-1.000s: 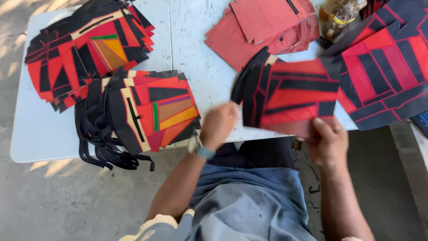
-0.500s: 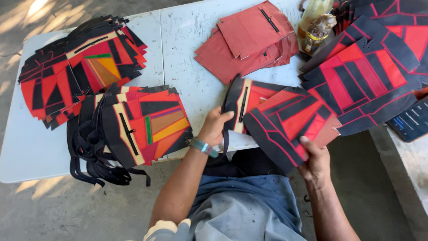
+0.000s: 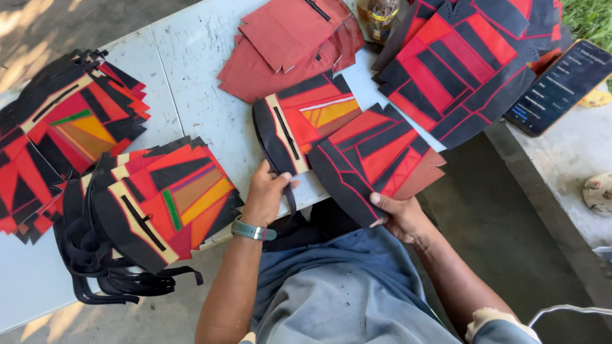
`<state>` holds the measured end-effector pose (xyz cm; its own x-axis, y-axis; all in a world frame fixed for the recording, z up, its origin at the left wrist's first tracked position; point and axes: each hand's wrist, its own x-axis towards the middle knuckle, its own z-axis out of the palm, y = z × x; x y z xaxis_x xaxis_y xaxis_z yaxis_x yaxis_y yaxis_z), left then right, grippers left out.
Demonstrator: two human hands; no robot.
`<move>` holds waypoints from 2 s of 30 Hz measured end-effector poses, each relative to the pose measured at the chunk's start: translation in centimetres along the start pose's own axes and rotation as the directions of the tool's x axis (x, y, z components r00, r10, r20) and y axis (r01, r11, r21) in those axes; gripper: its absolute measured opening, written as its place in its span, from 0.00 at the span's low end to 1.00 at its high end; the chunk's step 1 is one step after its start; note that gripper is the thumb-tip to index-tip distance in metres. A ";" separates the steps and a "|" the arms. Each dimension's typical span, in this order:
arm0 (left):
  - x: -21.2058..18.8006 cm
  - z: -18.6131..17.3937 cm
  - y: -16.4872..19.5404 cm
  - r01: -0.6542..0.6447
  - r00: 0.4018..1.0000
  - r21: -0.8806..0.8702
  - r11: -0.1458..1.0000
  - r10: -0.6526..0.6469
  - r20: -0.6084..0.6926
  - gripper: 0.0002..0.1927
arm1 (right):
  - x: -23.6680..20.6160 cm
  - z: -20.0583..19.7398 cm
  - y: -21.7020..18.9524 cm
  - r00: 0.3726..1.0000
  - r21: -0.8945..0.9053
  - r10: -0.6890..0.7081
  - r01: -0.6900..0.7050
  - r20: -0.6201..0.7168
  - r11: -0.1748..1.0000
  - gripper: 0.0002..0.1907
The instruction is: The person sits at a table covered with colorful cut leather panels and matches them into pairs. They pick up panels, align their edges by hand, press the matched pieces together, and stack the completed pairs on the table.
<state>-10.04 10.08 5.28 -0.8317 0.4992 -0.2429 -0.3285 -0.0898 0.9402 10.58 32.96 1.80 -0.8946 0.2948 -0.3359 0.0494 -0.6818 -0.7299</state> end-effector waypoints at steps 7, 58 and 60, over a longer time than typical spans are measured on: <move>-0.5 -1.2 -2.2 0.004 0.995 0.154 0.988 0.012 -0.102 0.10 | -0.2 0.8 2.3 0.993 -0.279 0.096 -0.113 -0.073 0.954 0.22; -2.5 0.2 -4.0 -0.028 0.989 0.107 0.994 0.011 0.148 0.05 | -7.0 -1.1 6.4 0.980 0.013 0.193 -0.194 0.049 0.981 0.12; -2.5 0.2 -4.0 -0.039 0.988 0.108 0.993 0.022 0.156 0.06 | -7.1 -0.8 6.2 0.980 0.011 0.195 -0.196 0.038 0.981 0.12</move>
<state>-6.53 9.37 2.21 -0.7586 0.6255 -0.1824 -0.2461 -0.0158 0.9691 17.61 27.19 -0.84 -0.8839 0.1301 -0.4492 0.2189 -0.7337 -0.6432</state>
